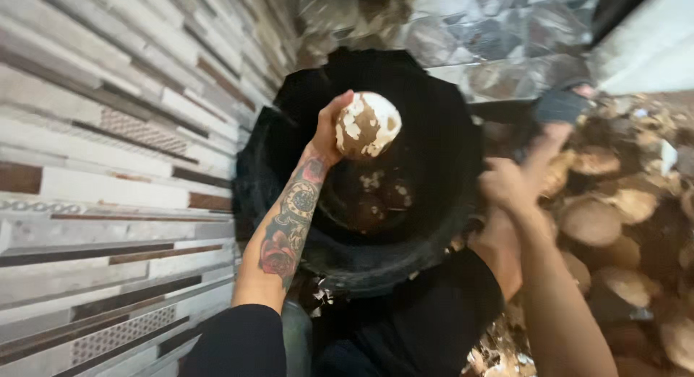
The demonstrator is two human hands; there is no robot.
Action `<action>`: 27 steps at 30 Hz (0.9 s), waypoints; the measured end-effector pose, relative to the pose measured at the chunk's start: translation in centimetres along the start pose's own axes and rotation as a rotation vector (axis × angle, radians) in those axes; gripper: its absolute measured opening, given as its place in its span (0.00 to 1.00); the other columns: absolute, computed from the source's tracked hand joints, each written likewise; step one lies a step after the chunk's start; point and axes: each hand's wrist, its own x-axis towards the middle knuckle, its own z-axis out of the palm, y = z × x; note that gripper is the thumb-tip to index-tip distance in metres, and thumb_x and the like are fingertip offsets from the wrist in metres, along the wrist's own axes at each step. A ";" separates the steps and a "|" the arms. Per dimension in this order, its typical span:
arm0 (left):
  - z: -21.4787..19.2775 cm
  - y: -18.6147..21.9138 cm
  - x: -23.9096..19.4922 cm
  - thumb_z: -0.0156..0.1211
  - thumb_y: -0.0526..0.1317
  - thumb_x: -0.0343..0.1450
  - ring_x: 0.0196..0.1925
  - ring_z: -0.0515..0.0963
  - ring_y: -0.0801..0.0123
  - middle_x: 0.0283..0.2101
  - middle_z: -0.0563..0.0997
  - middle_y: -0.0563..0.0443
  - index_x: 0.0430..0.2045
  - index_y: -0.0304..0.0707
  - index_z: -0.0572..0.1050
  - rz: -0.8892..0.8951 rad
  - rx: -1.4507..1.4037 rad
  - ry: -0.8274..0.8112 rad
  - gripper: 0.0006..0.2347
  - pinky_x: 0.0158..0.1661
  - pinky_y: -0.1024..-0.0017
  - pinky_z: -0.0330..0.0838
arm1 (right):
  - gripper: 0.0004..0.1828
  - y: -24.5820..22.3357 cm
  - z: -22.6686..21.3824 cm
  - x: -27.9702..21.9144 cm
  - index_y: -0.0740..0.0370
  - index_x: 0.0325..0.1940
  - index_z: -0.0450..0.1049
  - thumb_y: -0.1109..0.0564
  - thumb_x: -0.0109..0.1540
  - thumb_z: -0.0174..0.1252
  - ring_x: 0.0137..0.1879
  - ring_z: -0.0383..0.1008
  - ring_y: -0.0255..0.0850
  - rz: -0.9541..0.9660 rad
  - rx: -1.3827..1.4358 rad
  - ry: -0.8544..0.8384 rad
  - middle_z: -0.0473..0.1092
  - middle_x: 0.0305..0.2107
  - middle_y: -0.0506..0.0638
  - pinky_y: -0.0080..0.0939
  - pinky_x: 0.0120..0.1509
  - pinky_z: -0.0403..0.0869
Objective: The person sits on the floor and uses a curved blade to peel the husk off coconuts. They hold each coconut with one hand and strike it repeatedly with the blade to remove the outer layer, then place the peeled coconut into a bucket.
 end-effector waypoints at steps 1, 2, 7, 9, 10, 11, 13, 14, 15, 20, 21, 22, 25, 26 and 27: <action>-2.2 0.4 0.6 0.71 0.55 0.63 0.42 0.88 0.48 0.38 0.88 0.38 0.34 0.40 0.83 -0.009 0.043 0.043 0.18 0.49 0.49 0.83 | 0.22 1.2 -0.1 0.7 0.64 0.56 0.81 0.59 0.60 0.54 0.56 0.78 0.62 -0.053 0.189 0.001 0.79 0.44 0.67 0.62 0.63 0.74; -4.6 0.3 0.9 0.72 0.54 0.64 0.41 0.89 0.49 0.38 0.88 0.38 0.34 0.39 0.83 -0.024 0.080 0.091 0.18 0.48 0.50 0.84 | 0.20 2.6 -0.2 1.0 0.63 0.54 0.82 0.62 0.58 0.56 0.53 0.79 0.60 -0.098 0.375 -0.007 0.78 0.42 0.65 0.64 0.58 0.74; -10.5 -0.2 2.7 0.73 0.58 0.63 0.47 0.87 0.47 0.42 0.87 0.39 0.40 0.39 0.83 -0.057 0.130 0.230 0.23 0.52 0.49 0.82 | 0.28 7.0 3.1 2.4 0.65 0.62 0.77 0.60 0.56 0.60 0.60 0.72 0.62 -0.038 0.678 -0.114 0.73 0.52 0.69 0.70 0.64 0.69; -12.3 -1.6 3.4 0.73 0.60 0.62 0.48 0.87 0.47 0.43 0.87 0.40 0.42 0.40 0.83 -0.091 0.174 0.323 0.25 0.52 0.50 0.82 | 0.35 9.7 5.1 3.9 0.64 0.67 0.76 0.56 0.55 0.71 0.61 0.71 0.68 0.036 0.726 -0.187 0.72 0.55 0.70 0.73 0.62 0.68; -12.9 -2.1 4.1 0.75 0.62 0.60 0.52 0.85 0.50 0.46 0.86 0.42 0.44 0.43 0.84 -0.092 0.296 0.399 0.26 0.54 0.52 0.80 | 0.66 10.4 6.1 4.2 0.64 0.76 0.55 0.33 0.39 0.67 0.73 0.49 0.69 0.182 0.568 -0.281 0.51 0.68 0.70 0.79 0.72 0.51; -13.4 -2.6 4.9 0.76 0.64 0.59 0.56 0.83 0.52 0.49 0.86 0.43 0.46 0.47 0.85 -0.093 0.420 0.475 0.28 0.56 0.55 0.77 | 0.99 11.2 7.1 4.4 0.64 0.85 0.34 0.10 0.24 0.63 0.85 0.27 0.69 0.324 0.404 -0.373 0.30 0.81 0.70 0.85 0.83 0.34; -15.5 -4.3 6.7 0.72 0.62 0.61 0.60 0.81 0.55 0.53 0.85 0.48 0.48 0.54 0.85 -0.019 0.589 0.513 0.25 0.60 0.58 0.74 | 0.97 13.2 7.9 5.0 0.64 0.84 0.35 0.12 0.25 0.62 0.84 0.28 0.69 0.357 0.468 -0.390 0.31 0.80 0.70 0.85 0.82 0.35; -16.5 -5.2 7.7 0.67 0.61 0.64 0.64 0.79 0.57 0.57 0.84 0.53 0.50 0.61 0.85 0.059 0.762 0.543 0.22 0.64 0.61 0.71 | 0.94 13.7 8.5 5.5 0.64 0.83 0.36 0.13 0.26 0.62 0.83 0.30 0.69 0.387 0.535 -0.401 0.32 0.79 0.70 0.84 0.82 0.36; -17.8 -5.7 7.9 0.67 0.61 0.64 0.64 0.79 0.57 0.57 0.84 0.53 0.50 0.61 0.85 0.057 0.758 0.546 0.22 0.64 0.61 0.71 | 0.92 14.4 8.5 5.7 0.65 0.82 0.38 0.14 0.27 0.62 0.82 0.31 0.69 0.418 0.602 -0.411 0.33 0.78 0.70 0.83 0.81 0.37; -23.7 -6.7 8.6 0.53 0.61 0.69 0.57 0.84 0.62 0.48 0.87 0.60 0.42 0.58 0.88 -0.163 0.903 0.668 0.20 0.57 0.64 0.75 | 0.81 18.7 7.8 6.1 0.66 0.78 0.44 0.20 0.32 0.60 0.78 0.37 0.68 0.582 0.925 -0.464 0.39 0.74 0.70 0.80 0.79 0.42; -23.5 -8.2 9.2 0.53 0.61 0.69 0.57 0.84 0.62 0.48 0.87 0.60 0.42 0.58 0.88 -0.173 0.899 0.670 0.20 0.57 0.64 0.75 | 0.78 17.0 6.9 5.2 0.66 0.77 0.45 0.22 0.33 0.60 0.78 0.39 0.68 0.621 0.991 -0.472 0.41 0.73 0.70 0.79 0.78 0.43; -23.2 -9.5 9.8 0.60 0.57 0.67 0.64 0.76 0.49 0.62 0.76 0.46 0.60 0.55 0.71 -0.171 0.718 0.666 0.26 0.59 0.55 0.75 | 0.76 15.0 5.9 4.6 0.66 0.77 0.46 0.23 0.34 0.60 0.77 0.40 0.68 0.657 1.061 -0.478 0.42 0.72 0.70 0.78 0.78 0.44; -24.7 -12.4 11.5 0.65 0.55 0.67 0.61 0.76 0.43 0.60 0.75 0.38 0.61 0.49 0.70 -0.064 0.617 0.608 0.28 0.57 0.52 0.76 | 0.69 12.4 3.5 3.4 0.67 0.74 0.50 0.26 0.37 0.59 0.74 0.44 0.67 0.761 1.271 -0.490 0.45 0.70 0.70 0.76 0.76 0.47; -25.5 -12.8 12.4 0.61 0.57 0.68 0.49 0.83 0.50 0.45 0.86 0.43 0.45 0.46 0.85 0.051 0.695 0.551 0.20 0.53 0.57 0.76 | 0.67 11.9 3.0 3.5 0.67 0.73 0.51 0.28 0.38 0.58 0.73 0.45 0.67 0.786 1.343 -0.494 0.47 0.69 0.70 0.76 0.76 0.48; -25.3 -12.3 11.5 0.61 0.57 0.68 0.49 0.83 0.50 0.45 0.86 0.43 0.45 0.46 0.85 0.056 0.697 0.552 0.20 0.53 0.57 0.76 | 0.65 11.9 2.9 3.7 0.67 0.72 0.53 0.29 0.39 0.58 0.73 0.46 0.67 0.811 1.415 -0.497 0.48 0.68 0.70 0.75 0.75 0.49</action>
